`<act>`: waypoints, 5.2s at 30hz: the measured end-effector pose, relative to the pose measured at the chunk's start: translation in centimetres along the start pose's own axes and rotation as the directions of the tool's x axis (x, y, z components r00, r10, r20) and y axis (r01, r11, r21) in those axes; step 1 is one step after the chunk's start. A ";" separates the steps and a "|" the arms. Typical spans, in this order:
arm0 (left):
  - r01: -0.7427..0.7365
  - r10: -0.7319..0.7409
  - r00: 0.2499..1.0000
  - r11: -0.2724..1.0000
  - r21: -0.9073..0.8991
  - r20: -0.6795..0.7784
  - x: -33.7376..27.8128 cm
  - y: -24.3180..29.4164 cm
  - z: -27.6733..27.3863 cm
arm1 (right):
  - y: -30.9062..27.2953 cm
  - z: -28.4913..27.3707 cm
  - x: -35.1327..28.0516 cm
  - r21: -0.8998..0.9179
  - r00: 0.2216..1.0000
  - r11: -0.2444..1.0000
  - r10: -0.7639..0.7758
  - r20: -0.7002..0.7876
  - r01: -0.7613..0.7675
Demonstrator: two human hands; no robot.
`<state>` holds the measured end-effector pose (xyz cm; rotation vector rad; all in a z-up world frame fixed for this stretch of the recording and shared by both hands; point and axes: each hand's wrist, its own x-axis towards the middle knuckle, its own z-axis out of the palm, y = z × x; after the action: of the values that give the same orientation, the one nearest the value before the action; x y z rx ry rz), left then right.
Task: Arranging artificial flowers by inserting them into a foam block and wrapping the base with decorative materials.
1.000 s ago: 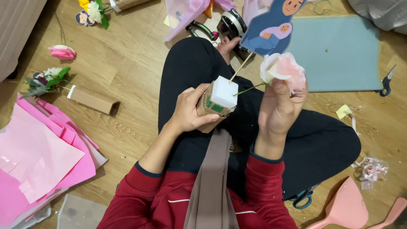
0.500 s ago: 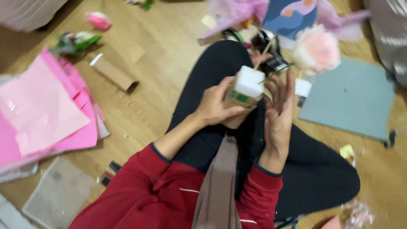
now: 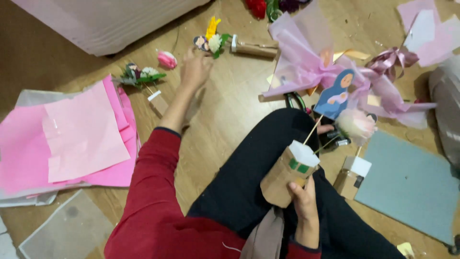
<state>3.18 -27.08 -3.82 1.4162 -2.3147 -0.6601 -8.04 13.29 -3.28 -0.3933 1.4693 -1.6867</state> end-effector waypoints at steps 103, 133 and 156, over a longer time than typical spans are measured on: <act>-0.669 0.684 0.714 0.605 -0.431 -0.147 -23.7 21.8 2.0 | 0.7 -2.3 -1.6 -0.033 0.857 0.871 -0.488 -0.165 0.490; -0.660 0.668 0.736 0.670 -0.339 -0.112 -23.5 22.5 0.4 | 0.9 -2.0 -1.4 -0.109 0.837 0.852 -0.523 -0.162 0.511; -0.719 0.710 0.691 0.655 -0.231 -0.135 -24.1 24.6 0.7 | 3.6 -3.1 -0.5 0.121 0.902 0.907 -0.372 -0.217 0.403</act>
<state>-4.59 4.28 8.00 0.2982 -2.3665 -0.6406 -8.57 15.80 -7.24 -0.4704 1.4388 -2.2023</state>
